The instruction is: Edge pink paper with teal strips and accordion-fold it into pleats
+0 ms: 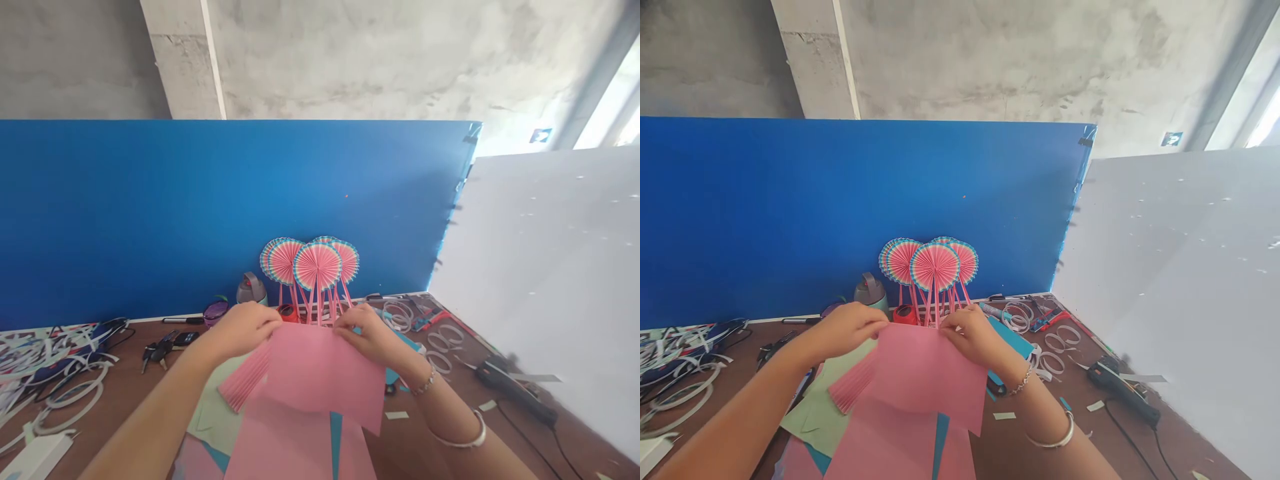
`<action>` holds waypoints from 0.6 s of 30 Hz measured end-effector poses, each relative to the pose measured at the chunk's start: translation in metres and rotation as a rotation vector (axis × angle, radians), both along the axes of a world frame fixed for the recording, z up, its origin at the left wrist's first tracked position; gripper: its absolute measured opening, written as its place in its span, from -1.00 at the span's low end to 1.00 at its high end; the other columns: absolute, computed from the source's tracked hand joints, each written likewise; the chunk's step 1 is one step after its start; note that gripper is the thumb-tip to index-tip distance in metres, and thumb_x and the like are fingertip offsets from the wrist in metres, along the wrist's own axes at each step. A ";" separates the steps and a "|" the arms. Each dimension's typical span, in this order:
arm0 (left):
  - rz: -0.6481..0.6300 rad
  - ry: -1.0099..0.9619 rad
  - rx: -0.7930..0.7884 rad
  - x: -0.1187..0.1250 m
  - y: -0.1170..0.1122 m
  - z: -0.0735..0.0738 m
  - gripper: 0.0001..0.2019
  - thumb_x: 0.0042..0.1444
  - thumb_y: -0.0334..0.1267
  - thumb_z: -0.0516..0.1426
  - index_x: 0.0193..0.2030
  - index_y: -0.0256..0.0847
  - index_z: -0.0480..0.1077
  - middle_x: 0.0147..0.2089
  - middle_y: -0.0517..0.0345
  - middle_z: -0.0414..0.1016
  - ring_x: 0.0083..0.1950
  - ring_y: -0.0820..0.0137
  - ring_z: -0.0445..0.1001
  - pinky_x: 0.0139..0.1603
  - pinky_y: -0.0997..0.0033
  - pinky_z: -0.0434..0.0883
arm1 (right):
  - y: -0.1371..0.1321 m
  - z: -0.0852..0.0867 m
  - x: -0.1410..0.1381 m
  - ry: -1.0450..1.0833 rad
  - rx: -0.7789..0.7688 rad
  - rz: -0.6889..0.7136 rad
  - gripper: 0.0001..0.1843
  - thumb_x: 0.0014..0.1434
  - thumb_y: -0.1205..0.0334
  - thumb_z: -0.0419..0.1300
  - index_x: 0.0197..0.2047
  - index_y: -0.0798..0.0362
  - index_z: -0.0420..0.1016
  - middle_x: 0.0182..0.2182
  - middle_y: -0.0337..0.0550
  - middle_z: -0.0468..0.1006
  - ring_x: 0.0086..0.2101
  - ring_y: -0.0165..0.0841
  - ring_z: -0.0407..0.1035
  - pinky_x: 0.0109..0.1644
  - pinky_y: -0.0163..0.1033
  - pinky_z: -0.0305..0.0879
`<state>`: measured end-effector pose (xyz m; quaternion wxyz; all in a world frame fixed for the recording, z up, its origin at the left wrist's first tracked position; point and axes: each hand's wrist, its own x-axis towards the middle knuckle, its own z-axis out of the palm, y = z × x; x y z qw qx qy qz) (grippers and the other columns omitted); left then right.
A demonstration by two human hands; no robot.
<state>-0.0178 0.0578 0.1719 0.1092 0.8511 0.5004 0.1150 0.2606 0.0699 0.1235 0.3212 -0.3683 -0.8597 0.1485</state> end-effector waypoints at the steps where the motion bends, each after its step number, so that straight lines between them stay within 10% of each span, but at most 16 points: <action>1: 0.084 -0.077 -0.037 -0.013 0.004 -0.002 -0.69 0.13 -0.17 -0.07 -0.46 -0.14 0.44 -0.38 0.17 0.56 -0.34 0.35 0.48 -0.37 0.47 0.23 | 0.003 -0.003 0.007 0.079 -0.068 -0.045 -0.75 0.18 0.14 0.09 -0.45 0.05 0.47 -0.45 -0.21 0.54 -0.39 -0.36 0.34 -0.15 -0.21 0.13; 5: 0.401 -0.621 -0.177 -0.038 0.009 -0.026 -0.52 0.09 0.08 -0.02 -0.10 -0.28 0.42 -0.17 -0.07 0.57 -0.18 0.23 0.51 -0.17 0.31 0.38 | 0.008 -0.024 0.017 0.636 -0.420 -0.286 -0.64 0.04 -0.10 0.15 -0.45 0.06 0.44 -0.51 -0.21 0.48 -0.50 -0.37 0.28 -0.41 -0.28 0.16; 9: 0.269 -1.055 -0.614 -0.002 -0.015 -0.061 -0.27 0.00 0.29 -0.01 0.13 -0.25 0.26 0.03 -0.16 0.48 -0.03 0.16 0.49 -0.09 0.20 0.40 | -0.001 -0.054 -0.008 0.979 -0.576 -0.384 -0.59 -0.08 -0.16 0.24 -0.43 0.06 0.45 -0.51 -0.19 0.49 -0.52 -0.34 0.29 -0.46 -0.28 0.19; 18: 0.194 -1.214 -0.658 0.032 -0.028 -0.102 -0.43 -0.09 -0.12 0.24 0.06 -0.27 0.25 -0.21 -0.02 0.58 -0.22 0.19 0.55 -0.18 0.23 0.42 | -0.025 -0.082 -0.022 0.878 -0.766 -0.238 -0.56 -0.04 -0.18 0.22 -0.40 0.09 0.50 -0.39 -0.07 0.57 -0.36 -0.19 0.43 -0.30 -0.18 0.35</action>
